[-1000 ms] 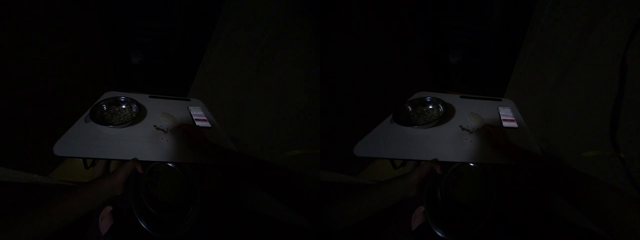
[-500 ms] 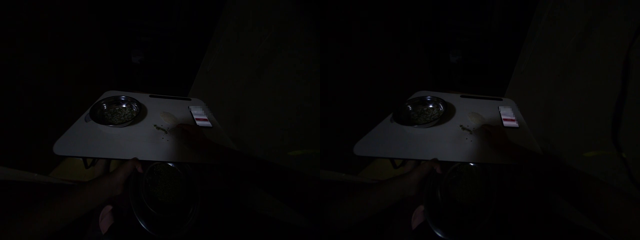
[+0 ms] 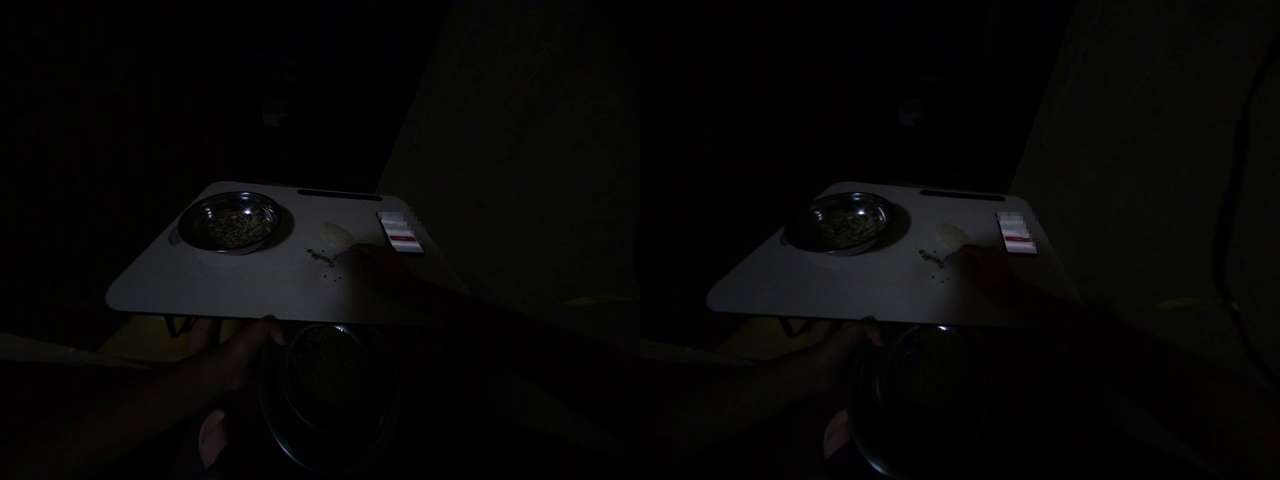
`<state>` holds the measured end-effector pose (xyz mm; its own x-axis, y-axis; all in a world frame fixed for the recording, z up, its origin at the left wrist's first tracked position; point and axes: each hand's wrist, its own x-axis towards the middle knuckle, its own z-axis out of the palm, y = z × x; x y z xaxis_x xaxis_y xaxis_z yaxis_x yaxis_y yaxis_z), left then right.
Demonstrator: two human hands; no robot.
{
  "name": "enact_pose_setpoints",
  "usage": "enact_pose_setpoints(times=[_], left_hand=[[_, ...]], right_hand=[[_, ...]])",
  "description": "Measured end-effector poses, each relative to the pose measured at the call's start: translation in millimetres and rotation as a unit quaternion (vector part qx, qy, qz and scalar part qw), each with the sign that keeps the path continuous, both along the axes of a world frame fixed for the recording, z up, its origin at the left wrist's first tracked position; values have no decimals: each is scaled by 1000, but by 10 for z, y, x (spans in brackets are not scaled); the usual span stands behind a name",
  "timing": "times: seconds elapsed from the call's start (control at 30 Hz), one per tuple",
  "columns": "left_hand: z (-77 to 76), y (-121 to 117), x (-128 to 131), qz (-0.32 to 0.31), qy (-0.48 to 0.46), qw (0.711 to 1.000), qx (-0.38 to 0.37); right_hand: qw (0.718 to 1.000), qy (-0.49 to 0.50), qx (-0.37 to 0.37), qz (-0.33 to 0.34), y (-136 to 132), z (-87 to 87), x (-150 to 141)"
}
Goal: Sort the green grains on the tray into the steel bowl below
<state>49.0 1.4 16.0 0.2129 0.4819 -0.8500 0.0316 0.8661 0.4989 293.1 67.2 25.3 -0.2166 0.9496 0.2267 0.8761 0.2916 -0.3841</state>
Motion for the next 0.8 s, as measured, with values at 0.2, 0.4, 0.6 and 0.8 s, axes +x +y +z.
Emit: enact_pose_setpoints(times=[0.2,0.4,0.6,0.8], left_hand=[[37,-23,30,21,1,1000,1],[-13,-5,-17,-6,-36,999,-3],[27,2,-12,-11,-35,999,-12],[21,1,-7,9,-30,999,9]], right_hand=[[999,22,-18,17,-20,-33,40],[999,28,-6,19,-40,-22,37],[1000,14,-13,18,-2,-3,-26],[999,-3,-19,31,88,22,-38]])
